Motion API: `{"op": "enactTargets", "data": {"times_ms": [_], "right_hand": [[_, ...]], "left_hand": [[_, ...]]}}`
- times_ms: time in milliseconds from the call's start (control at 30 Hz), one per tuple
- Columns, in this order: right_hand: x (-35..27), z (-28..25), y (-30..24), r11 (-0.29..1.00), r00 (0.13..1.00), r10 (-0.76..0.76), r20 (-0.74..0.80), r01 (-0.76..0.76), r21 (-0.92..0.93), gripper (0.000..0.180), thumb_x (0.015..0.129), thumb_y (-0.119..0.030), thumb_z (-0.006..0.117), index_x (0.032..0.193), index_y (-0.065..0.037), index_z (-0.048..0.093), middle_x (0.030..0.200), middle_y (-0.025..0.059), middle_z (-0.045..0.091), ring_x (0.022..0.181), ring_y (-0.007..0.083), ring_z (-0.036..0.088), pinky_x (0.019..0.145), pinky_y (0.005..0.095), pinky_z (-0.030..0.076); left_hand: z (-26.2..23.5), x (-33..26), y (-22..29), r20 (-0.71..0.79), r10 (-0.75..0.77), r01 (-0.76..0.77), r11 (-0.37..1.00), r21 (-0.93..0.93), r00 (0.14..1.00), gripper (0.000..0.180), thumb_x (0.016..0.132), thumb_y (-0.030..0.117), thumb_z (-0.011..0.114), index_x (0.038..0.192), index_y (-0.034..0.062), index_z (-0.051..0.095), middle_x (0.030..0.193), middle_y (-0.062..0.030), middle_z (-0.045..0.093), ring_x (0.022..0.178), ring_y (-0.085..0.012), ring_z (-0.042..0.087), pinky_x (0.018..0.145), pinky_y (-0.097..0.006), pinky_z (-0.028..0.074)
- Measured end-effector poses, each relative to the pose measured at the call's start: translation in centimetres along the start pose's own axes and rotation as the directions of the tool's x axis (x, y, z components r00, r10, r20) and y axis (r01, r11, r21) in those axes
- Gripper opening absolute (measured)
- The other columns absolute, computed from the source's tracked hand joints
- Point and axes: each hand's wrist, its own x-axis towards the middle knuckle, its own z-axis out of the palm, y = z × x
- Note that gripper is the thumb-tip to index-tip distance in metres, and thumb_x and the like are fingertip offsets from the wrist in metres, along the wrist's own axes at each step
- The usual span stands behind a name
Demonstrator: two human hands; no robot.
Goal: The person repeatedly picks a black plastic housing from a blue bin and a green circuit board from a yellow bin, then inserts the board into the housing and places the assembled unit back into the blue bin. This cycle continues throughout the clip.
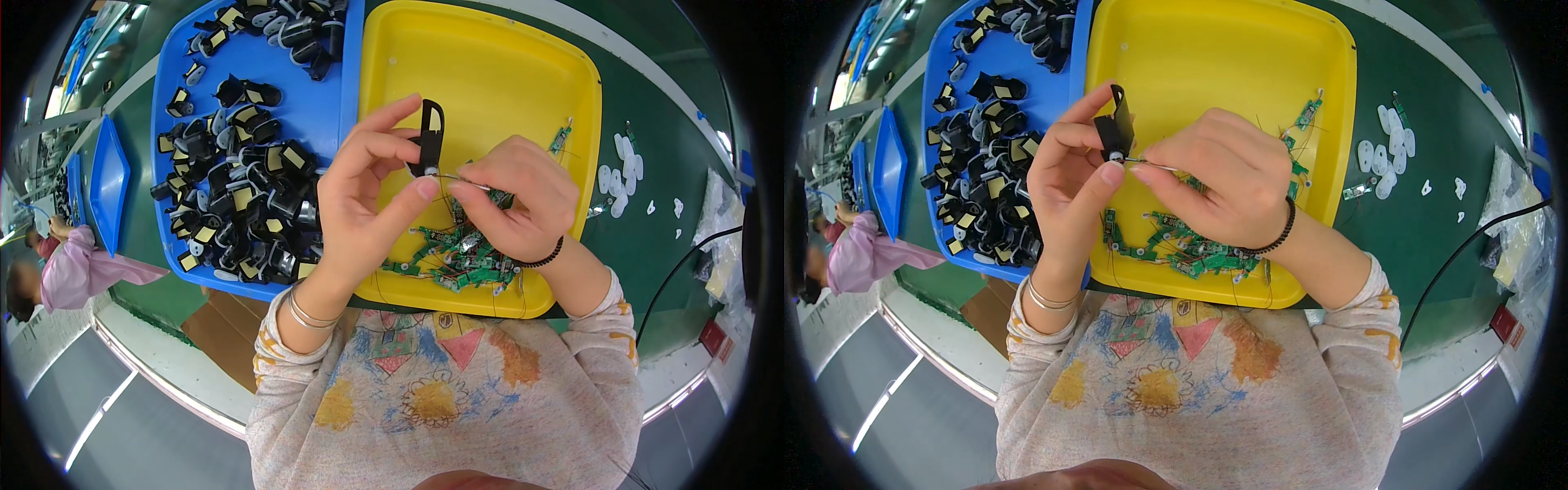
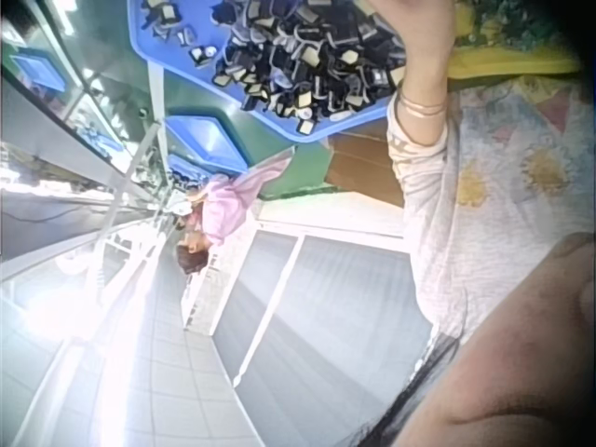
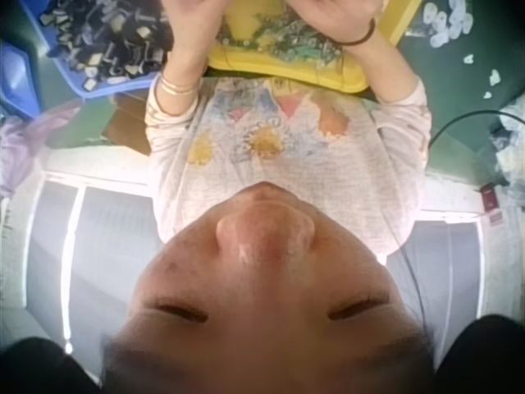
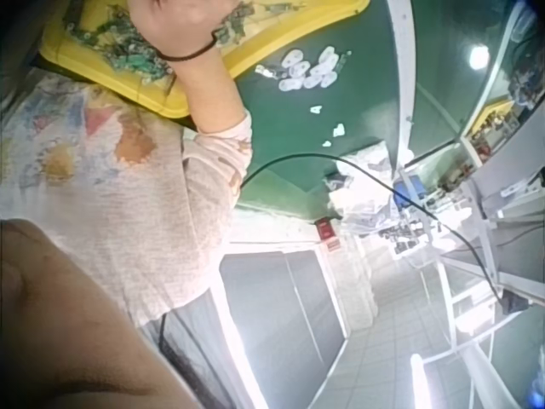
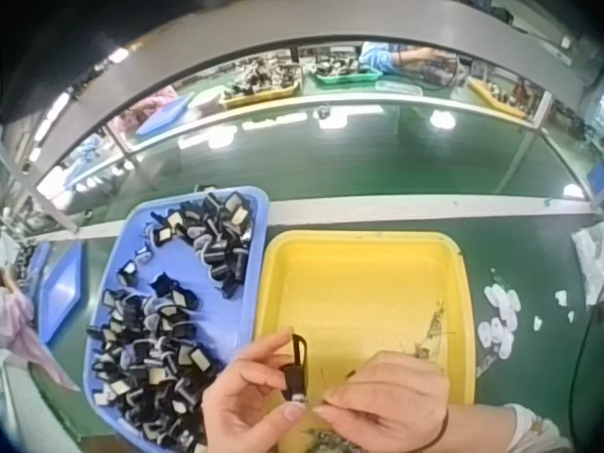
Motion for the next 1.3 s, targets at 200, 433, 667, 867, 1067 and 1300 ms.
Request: {"op": "enactTargets", "data": {"times_ms": [200, 433, 667, 867, 1067, 1300], "right_hand": [[-0.13, -0.03, -0.12, 1.000, 1.000, 0.020, 0.014, -0.020, 0.024, 0.014, 0.061, -0.004, 0.072, 0.071, -0.004, 0.061, 0.060, 0.0061, 0.057, 0.049, 0.0194, 0.052, 0.043, 0.0262, 0.039], [-0.34, 0.08, -0.61, 0.990, 0.996, 0.079, 0.030, -0.082, 0.114, 0.013, 0.063, -0.007, 0.072, 0.070, -0.005, 0.061, 0.062, 0.0060, 0.058, 0.050, 0.0190, 0.052, 0.044, 0.0260, 0.040], [-0.57, 0.16, -0.61, 0.981, 0.992, 0.083, 0.095, -0.098, 0.164, 0.014, 0.065, -0.010, 0.071, 0.073, -0.007, 0.060, 0.063, 0.0055, 0.057, 0.053, 0.0203, 0.053, 0.047, 0.0275, 0.041], [-0.59, 0.34, -0.43, 0.965, 0.986, 0.079, 0.146, -0.113, 0.237, 0.013, 0.067, -0.010, 0.069, 0.075, -0.007, 0.059, 0.065, 0.0067, 0.055, 0.055, 0.0219, 0.053, 0.049, 0.0290, 0.041], [-0.39, -0.12, -0.11, 0.948, 0.971, 0.173, 0.164, -0.209, 0.241, 0.013, 0.069, -0.009, 0.068, 0.079, -0.005, 0.059, 0.068, 0.0065, 0.056, 0.055, 0.0184, 0.054, 0.049, 0.0262, 0.042], [-0.54, -0.01, -0.16, 0.912, 0.956, 0.255, 0.145, -0.288, 0.291, 0.012, 0.071, -0.006, 0.066, 0.080, -0.003, 0.059, 0.070, 0.0064, 0.057, 0.056, 0.0162, 0.055, 0.050, 0.0242, 0.043]], "left_hand": [[0.04, -0.05, -0.18, 0.018, 0.023, -0.023, 0.999, -0.023, 1.000, 0.020, 0.072, -0.001, 0.063, 0.086, 0.0003, 0.049, 0.119, -0.0210, 0.047, 0.106, -0.0233, 0.049, 0.089, -0.034, 0.040], [-0.30, -0.33, -0.02, 0.054, 0.083, -0.086, 0.995, 0.056, 0.995, 0.022, 0.072, 0.006, 0.063, 0.079, 0.0058, 0.042, 0.116, -0.0193, 0.048, 0.111, -0.0322, 0.046, 0.089, -0.042, 0.043], [-0.19, -0.52, -0.13, 0.057, 0.044, -0.042, 0.999, -0.034, 0.997, 0.026, 0.071, 0.012, 0.064, 0.076, 0.0069, 0.040, 0.110, -0.0166, 0.050, 0.110, -0.0321, 0.047, 0.087, -0.041, 0.044], [-0.43, -0.81, 0.15, 0.109, 0.015, -0.007, 0.997, -0.079, 0.994, 0.024, 0.073, 0.013, 0.063, 0.077, 0.0068, 0.040, 0.110, -0.0156, 0.050, 0.110, -0.0320, 0.047, 0.089, -0.042, 0.043], [-0.09, -0.27, 0.20, 0.133, 0.002, 0.009, 0.996, -0.084, 0.991, 0.024, 0.076, 0.015, 0.063, 0.082, 0.0053, 0.043, 0.119, -0.0188, 0.048, 0.111, -0.0322, 0.047, 0.092, -0.044, 0.039], [-0.41, 0.11, 0.25, 0.199, -0.005, 0.041, 0.983, -0.178, 0.980, 0.022, 0.074, -0.001, 0.062, 0.091, 0.0000, 0.048, 0.123, -0.0244, 0.042, 0.114, -0.0237, 0.045, 0.093, -0.035, 0.036]]}}
